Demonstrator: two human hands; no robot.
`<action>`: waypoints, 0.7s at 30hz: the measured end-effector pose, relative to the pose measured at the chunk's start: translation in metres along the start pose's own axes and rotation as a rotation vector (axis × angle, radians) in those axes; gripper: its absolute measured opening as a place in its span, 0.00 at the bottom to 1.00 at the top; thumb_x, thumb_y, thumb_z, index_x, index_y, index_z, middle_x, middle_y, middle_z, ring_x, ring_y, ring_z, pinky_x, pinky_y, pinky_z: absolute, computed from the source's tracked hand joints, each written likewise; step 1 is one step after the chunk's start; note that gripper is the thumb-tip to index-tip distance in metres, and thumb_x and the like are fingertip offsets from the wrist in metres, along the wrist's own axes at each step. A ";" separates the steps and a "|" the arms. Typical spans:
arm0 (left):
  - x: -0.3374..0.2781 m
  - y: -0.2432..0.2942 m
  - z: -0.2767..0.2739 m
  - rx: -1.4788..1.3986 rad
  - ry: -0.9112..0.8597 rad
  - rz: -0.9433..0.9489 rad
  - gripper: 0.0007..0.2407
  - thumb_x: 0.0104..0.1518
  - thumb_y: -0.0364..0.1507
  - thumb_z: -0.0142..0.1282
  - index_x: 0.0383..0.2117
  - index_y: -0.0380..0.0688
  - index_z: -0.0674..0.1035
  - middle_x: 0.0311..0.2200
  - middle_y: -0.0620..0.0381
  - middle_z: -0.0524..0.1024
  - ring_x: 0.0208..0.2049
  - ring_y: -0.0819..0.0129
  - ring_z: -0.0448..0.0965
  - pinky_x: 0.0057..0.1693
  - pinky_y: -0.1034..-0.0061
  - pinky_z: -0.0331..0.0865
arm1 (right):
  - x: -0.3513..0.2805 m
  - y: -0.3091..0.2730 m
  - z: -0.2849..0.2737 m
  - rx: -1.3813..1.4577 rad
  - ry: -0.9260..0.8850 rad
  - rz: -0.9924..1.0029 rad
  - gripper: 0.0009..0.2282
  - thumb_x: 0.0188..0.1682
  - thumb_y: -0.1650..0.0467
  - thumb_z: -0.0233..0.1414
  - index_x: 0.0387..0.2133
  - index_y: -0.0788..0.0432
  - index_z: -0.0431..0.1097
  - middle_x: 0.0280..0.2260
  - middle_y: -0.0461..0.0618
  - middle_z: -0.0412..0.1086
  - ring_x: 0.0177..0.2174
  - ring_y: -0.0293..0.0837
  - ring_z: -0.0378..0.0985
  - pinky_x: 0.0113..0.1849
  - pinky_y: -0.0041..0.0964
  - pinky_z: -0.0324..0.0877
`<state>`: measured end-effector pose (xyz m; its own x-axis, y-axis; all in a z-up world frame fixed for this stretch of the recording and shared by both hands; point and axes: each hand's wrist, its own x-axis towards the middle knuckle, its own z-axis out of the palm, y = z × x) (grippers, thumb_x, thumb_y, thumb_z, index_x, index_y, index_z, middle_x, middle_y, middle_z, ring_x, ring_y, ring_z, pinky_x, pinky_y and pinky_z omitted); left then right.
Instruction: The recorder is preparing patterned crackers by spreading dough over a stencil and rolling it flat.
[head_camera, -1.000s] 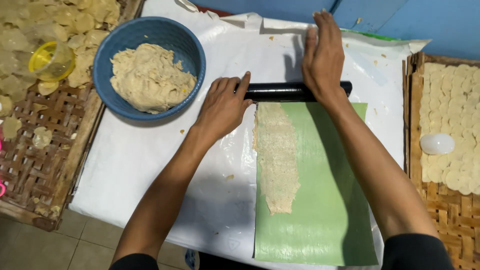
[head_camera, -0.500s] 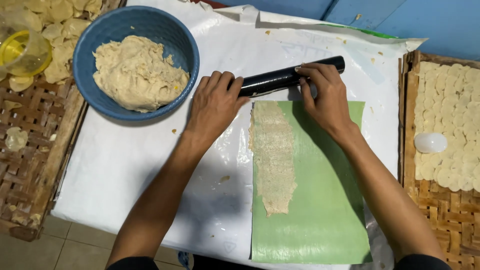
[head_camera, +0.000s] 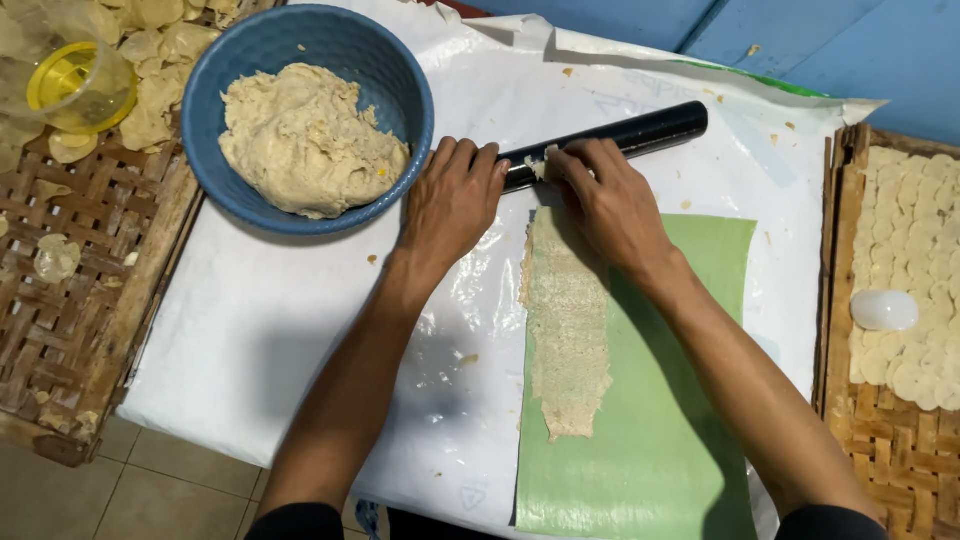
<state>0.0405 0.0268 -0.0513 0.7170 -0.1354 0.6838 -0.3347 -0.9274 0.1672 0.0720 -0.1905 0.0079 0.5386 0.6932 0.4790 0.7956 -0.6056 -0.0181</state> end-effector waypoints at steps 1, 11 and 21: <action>0.001 -0.001 0.001 0.002 0.003 -0.003 0.13 0.68 0.36 0.46 0.41 0.40 0.81 0.26 0.53 0.72 0.33 0.58 0.74 0.37 0.67 0.67 | -0.002 0.003 0.005 0.000 0.000 -0.005 0.13 0.48 0.76 0.59 0.46 0.60 0.76 0.37 0.53 0.70 0.39 0.49 0.75 0.40 0.40 0.74; -0.001 0.000 0.000 -0.013 0.016 -0.018 0.13 0.68 0.36 0.46 0.39 0.41 0.80 0.26 0.54 0.71 0.31 0.59 0.74 0.36 0.67 0.68 | -0.028 0.019 0.003 0.452 -0.010 0.203 0.04 0.51 0.75 0.61 0.38 0.58 0.78 0.32 0.50 0.72 0.36 0.52 0.78 0.39 0.42 0.74; 0.003 -0.002 -0.002 -0.004 0.010 -0.005 0.13 0.69 0.37 0.46 0.39 0.41 0.80 0.26 0.55 0.71 0.31 0.60 0.74 0.36 0.68 0.69 | -0.064 0.013 -0.056 0.562 -0.383 0.609 0.05 0.48 0.78 0.57 0.37 0.67 0.76 0.30 0.66 0.77 0.34 0.63 0.82 0.39 0.52 0.74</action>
<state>0.0416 0.0286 -0.0484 0.7123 -0.1270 0.6902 -0.3336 -0.9266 0.1737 0.0328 -0.2644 0.0261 0.8853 0.4589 -0.0757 0.3072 -0.6992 -0.6456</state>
